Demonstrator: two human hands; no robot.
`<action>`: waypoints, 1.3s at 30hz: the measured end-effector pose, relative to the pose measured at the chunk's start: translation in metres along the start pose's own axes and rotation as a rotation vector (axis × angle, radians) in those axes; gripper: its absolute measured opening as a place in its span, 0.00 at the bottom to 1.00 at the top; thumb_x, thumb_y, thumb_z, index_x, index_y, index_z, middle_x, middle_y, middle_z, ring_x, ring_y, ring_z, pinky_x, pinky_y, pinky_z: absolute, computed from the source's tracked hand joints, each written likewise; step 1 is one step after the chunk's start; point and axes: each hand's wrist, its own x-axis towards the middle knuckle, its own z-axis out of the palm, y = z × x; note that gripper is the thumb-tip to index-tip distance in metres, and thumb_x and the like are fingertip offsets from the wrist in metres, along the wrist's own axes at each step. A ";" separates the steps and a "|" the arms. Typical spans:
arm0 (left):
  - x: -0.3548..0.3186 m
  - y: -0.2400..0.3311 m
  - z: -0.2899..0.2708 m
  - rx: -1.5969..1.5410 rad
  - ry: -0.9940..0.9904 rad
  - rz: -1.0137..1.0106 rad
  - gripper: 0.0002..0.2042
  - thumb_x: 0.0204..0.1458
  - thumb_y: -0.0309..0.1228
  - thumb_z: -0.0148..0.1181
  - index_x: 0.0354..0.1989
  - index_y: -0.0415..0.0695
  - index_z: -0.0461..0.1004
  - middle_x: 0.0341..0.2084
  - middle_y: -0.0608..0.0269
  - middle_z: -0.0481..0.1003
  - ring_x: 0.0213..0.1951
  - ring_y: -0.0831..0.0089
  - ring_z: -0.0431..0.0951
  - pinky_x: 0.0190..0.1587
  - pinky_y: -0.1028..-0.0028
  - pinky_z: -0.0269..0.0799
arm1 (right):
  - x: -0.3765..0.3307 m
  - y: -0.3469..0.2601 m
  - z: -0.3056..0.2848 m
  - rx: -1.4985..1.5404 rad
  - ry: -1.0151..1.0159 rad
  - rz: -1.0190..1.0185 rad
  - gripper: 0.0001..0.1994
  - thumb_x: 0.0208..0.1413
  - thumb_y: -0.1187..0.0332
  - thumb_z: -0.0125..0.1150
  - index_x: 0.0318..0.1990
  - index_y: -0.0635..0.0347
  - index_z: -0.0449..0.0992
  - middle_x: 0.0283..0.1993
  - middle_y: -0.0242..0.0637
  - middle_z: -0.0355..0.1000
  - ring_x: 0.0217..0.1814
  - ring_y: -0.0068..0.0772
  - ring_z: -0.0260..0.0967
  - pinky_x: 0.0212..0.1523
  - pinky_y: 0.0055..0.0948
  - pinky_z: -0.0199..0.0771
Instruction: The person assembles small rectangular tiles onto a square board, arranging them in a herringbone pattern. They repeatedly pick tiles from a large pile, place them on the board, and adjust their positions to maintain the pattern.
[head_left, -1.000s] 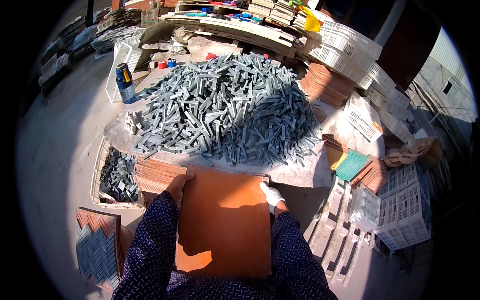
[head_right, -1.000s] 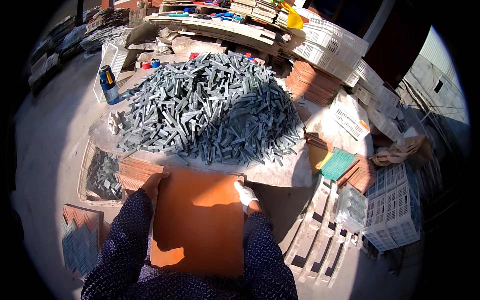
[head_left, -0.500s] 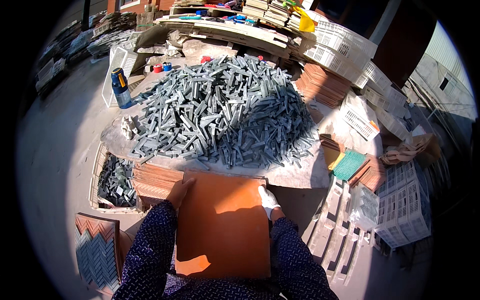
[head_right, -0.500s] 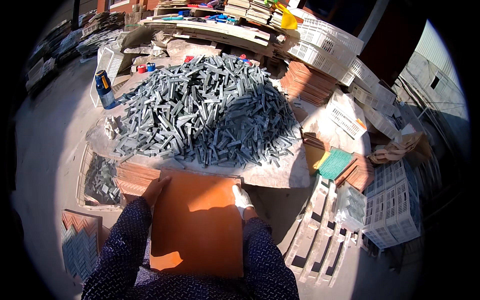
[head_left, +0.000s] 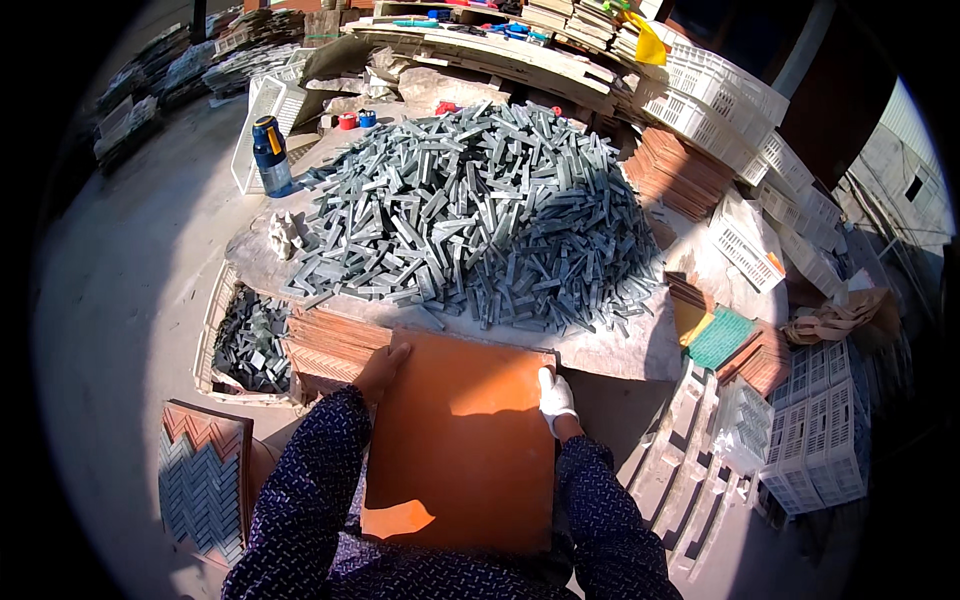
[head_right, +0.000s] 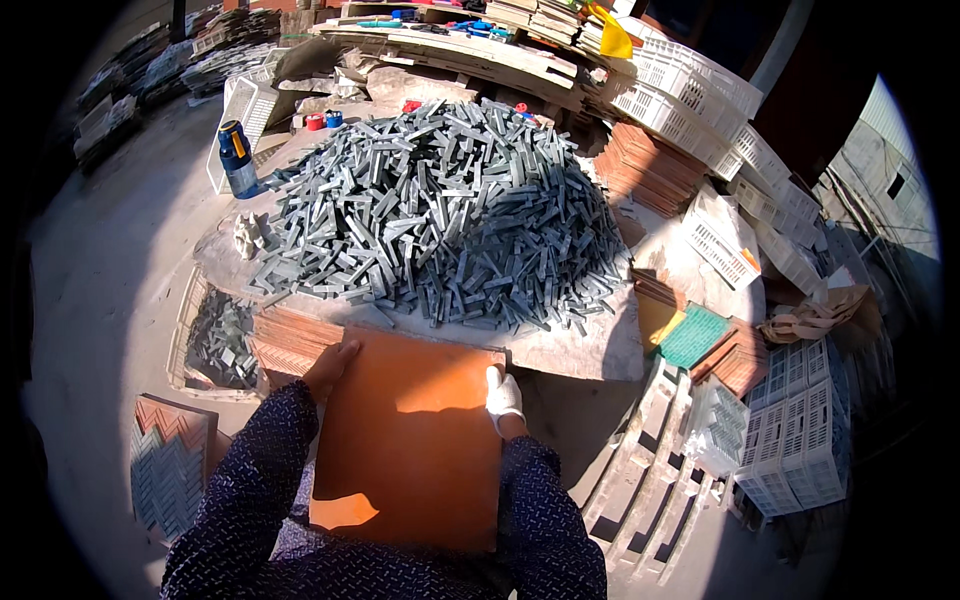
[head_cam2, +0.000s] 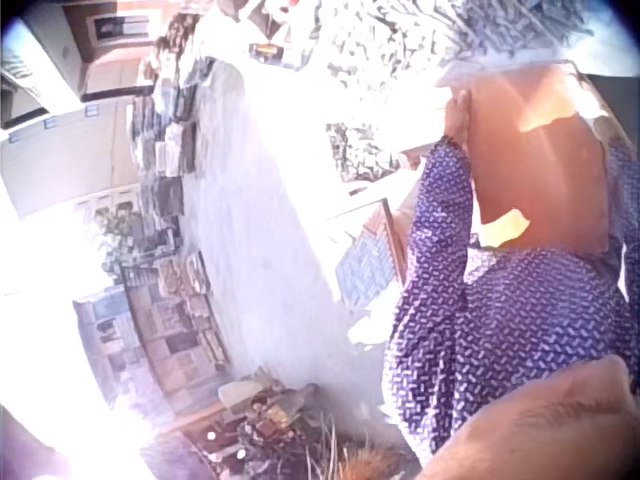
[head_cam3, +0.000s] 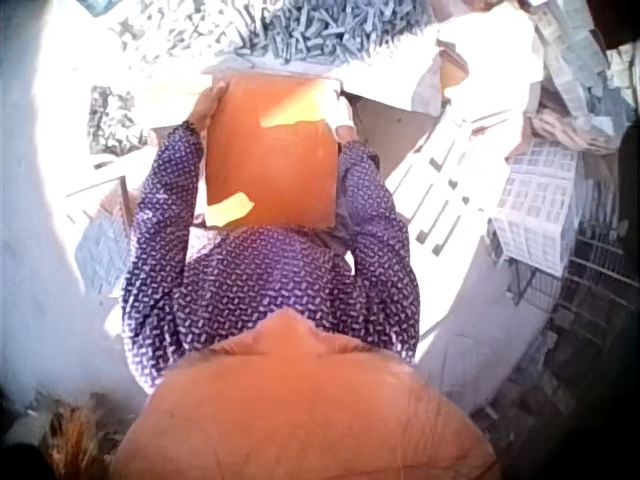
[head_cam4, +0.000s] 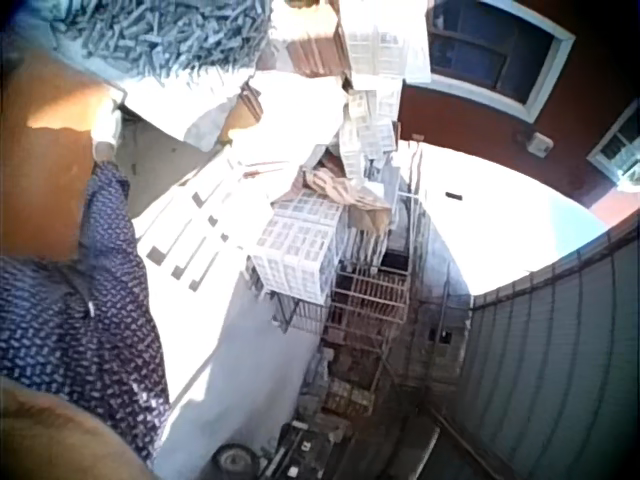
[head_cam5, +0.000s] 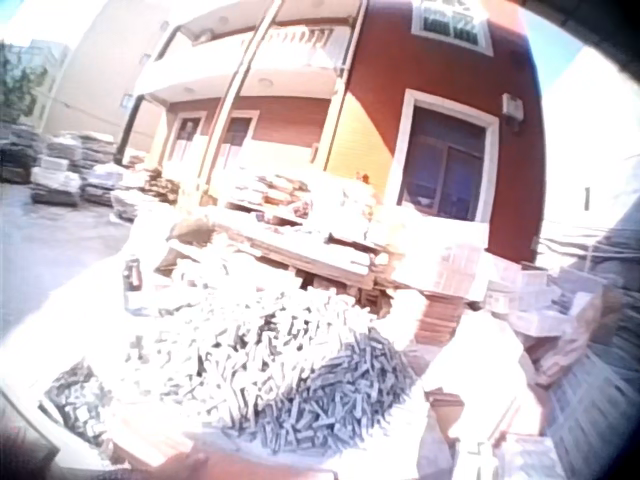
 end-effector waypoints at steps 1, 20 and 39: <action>0.000 0.000 -0.003 0.021 -0.011 0.024 0.18 0.59 0.38 0.50 0.45 0.32 0.69 0.35 0.58 0.75 0.34 0.73 0.76 0.38 0.75 0.72 | -0.003 -0.007 -0.002 -0.008 0.028 -0.045 0.35 0.55 0.36 0.41 0.35 0.68 0.72 0.33 0.56 0.71 0.36 0.56 0.69 0.37 0.45 0.66; -0.016 -0.009 0.015 1.329 0.275 0.749 0.25 0.55 0.37 0.48 0.60 0.41 0.58 0.62 0.56 0.57 0.66 0.60 0.51 0.63 0.57 0.51 | -0.030 -0.059 -0.011 -0.478 0.023 -0.493 0.32 0.54 0.53 0.53 0.61 0.65 0.58 0.64 0.54 0.54 0.68 0.55 0.46 0.66 0.42 0.50; -0.142 -0.047 0.000 -0.061 -0.105 0.294 0.28 0.55 0.28 0.44 0.65 0.34 0.46 0.62 0.53 0.55 0.64 0.66 0.50 0.65 0.70 0.41 | -0.181 -0.026 -0.033 -0.215 -0.091 -0.206 0.43 0.53 0.57 0.58 0.65 0.72 0.38 0.67 0.60 0.43 0.66 0.58 0.49 0.63 0.40 0.54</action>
